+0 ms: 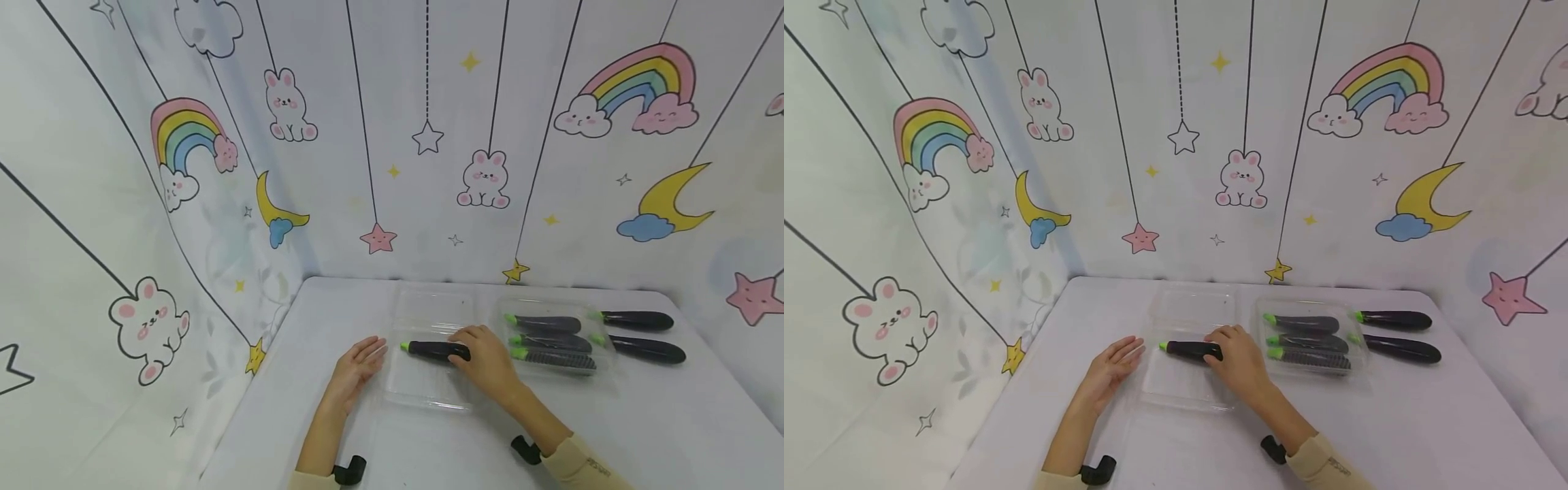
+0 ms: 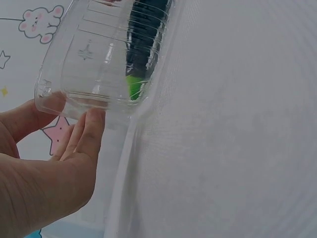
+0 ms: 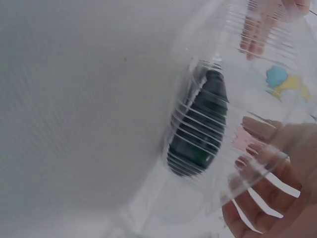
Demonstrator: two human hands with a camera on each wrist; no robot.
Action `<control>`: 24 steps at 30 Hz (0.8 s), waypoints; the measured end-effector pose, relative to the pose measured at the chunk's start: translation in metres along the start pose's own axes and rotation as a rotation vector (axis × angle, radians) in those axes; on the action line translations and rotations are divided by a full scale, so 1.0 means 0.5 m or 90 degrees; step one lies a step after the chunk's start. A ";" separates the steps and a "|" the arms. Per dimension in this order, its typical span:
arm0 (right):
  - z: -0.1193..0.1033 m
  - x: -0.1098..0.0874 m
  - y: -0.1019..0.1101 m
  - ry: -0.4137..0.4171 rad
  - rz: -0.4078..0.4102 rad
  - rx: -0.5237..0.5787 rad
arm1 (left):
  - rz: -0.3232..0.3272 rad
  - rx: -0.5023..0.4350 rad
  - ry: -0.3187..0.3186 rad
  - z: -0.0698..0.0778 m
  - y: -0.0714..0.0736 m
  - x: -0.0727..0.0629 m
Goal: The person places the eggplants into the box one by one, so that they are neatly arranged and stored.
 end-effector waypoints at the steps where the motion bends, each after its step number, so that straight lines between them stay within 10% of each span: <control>1: 0.000 0.001 0.005 -0.003 0.003 0.004 | 0.002 -0.001 0.000 0.000 0.000 0.000; 24: 0.089 0.005 0.195 -0.091 0.068 0.016 | 0.000 -0.016 0.003 0.001 -0.001 0.001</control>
Point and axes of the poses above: each hand's wrist, its own x-axis towards the middle knuckle, its own y-axis out of the back of the hand, z = x × y, the point moved 6 cm from there along x, towards the middle knuckle, and after that the axes turned 6 degrees about -y, right-handed, at the moved point
